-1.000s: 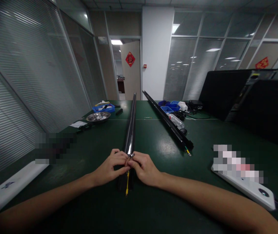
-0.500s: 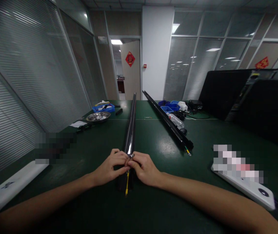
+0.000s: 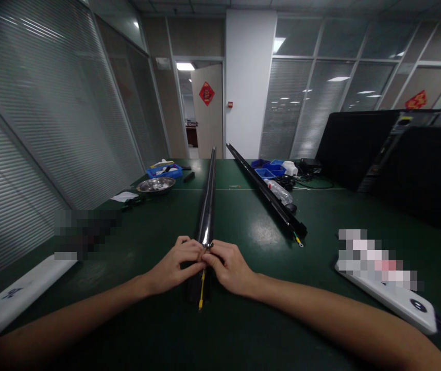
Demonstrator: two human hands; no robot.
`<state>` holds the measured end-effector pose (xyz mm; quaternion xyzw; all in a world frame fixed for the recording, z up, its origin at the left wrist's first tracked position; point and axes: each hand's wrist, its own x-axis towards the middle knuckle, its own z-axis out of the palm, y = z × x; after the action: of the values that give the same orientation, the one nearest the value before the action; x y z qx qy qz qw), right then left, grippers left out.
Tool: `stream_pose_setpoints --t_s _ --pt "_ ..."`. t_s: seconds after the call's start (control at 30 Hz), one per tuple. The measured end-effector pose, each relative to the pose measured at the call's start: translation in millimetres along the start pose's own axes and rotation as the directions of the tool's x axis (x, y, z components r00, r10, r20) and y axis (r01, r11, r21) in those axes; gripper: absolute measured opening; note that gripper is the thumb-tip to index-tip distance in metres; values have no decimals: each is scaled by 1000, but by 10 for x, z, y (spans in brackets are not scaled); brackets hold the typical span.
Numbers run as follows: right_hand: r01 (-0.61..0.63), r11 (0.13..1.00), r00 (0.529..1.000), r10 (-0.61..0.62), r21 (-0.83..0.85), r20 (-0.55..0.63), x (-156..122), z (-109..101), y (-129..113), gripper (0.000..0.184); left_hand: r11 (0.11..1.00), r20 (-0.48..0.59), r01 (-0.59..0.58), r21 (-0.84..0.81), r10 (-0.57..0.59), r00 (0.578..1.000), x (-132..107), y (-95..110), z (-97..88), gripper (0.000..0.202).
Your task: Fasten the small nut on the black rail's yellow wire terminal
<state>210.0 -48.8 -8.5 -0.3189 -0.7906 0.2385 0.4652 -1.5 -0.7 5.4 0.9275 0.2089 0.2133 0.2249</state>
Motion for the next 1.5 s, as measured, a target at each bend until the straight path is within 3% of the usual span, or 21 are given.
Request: stream_pose_setpoints --t_s 0.33,0.53,0.7,1.5 --pt "15 1000 1000 -16 -8 -27 -2 13 -10 24 1000 0 -20 -11 20 1000 5 2 2 19" --pt "2 1000 1000 -2 0 1 2 -3 -8 26 1000 10 2 -9 -2 1000 9 12 -3 24" --pt "23 999 999 -24 47 38 -7 0 39 27 1000 -5 -2 -5 2 1000 2 -4 9 17" --pt "8 1000 1000 -8 -29 0 -8 6 5 25 1000 18 -1 -26 2 1000 6 6 -2 21"
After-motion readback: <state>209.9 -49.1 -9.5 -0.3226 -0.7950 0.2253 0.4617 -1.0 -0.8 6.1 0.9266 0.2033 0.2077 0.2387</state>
